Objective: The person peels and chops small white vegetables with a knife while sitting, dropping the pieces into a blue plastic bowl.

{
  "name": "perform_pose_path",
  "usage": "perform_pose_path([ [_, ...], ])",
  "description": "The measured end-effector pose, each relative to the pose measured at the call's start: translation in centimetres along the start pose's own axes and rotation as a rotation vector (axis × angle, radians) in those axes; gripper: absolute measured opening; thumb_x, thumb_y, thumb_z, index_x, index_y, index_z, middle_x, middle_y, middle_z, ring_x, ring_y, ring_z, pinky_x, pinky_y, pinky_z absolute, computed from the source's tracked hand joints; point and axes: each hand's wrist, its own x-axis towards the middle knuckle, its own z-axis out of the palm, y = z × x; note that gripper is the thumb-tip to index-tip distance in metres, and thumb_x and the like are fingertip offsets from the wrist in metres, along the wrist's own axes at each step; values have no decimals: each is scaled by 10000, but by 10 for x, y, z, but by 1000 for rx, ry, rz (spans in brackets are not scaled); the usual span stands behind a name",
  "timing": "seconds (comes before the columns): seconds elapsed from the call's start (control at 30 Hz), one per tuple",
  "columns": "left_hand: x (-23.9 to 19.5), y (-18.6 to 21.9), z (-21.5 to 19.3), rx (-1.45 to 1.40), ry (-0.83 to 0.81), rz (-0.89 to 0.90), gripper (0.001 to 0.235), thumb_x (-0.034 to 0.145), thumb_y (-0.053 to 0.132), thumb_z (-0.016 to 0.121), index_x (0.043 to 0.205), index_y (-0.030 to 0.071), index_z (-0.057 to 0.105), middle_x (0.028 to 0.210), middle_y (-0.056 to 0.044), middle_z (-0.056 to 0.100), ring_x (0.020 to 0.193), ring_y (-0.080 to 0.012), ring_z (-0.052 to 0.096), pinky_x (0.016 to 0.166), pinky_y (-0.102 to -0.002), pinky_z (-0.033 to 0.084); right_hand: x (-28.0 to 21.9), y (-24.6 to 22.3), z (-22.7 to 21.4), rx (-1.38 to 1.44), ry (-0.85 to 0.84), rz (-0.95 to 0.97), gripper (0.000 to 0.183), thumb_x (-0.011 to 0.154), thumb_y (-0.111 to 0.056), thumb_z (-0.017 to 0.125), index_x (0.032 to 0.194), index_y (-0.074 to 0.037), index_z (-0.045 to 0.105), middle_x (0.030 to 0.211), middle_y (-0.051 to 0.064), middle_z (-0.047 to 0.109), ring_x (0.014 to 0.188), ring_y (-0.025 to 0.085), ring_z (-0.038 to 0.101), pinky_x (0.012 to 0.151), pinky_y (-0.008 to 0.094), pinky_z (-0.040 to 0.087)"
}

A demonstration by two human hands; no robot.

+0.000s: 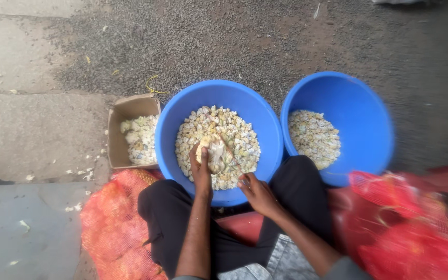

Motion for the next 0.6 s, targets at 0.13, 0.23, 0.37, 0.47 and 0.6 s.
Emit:
perform_pose_path([
  [0.13, 0, -1, 3, -18, 20, -104, 731, 893, 609, 545, 1526, 283, 378, 1482, -186, 461, 1317, -348, 547, 914, -538, 579, -10, -2, -16, 234, 232, -229, 304, 1077, -322, 520, 1210, -65, 615, 662, -18, 523, 549, 107, 492, 514, 280, 415],
  [0.23, 7, -9, 0, -71, -38, -13, 715, 945, 612, 557, 1544, 261, 384, 1513, -219, 449, 1340, -370, 536, 969, -513, 548, -13, 14, -4, 480, 354, -391, 305, 1139, -293, 491, 1281, -48, 604, 719, -28, 479, 621, 82, 459, 567, 269, 403],
  [0.37, 7, -12, 2, -52, -86, 13, 721, 924, 607, 571, 1531, 256, 405, 1542, -199, 428, 1324, -370, 549, 904, -514, 567, -8, 41, 49, 461, 220, 79, 275, 1055, -292, 541, 1185, -74, 646, 619, -45, 454, 481, 71, 416, 453, 266, 370],
  [0.47, 10, -5, -2, 20, -32, -39, 723, 882, 582, 580, 1508, 264, 406, 1537, -151, 410, 1271, -360, 573, 815, -484, 581, -1, 51, 47, 621, 212, 96, 319, 1016, -327, 607, 1179, -56, 653, 623, -38, 502, 475, 65, 441, 448, 253, 381],
  [0.6, 9, -3, 2, -16, -59, 71, 643, 938, 526, 636, 1478, 204, 496, 1431, -198, 578, 1219, -337, 617, 761, -392, 567, 30, 35, 3, 427, 379, -4, 403, 924, -342, 742, 1187, -45, 669, 702, -52, 572, 530, 50, 482, 478, 236, 413],
])
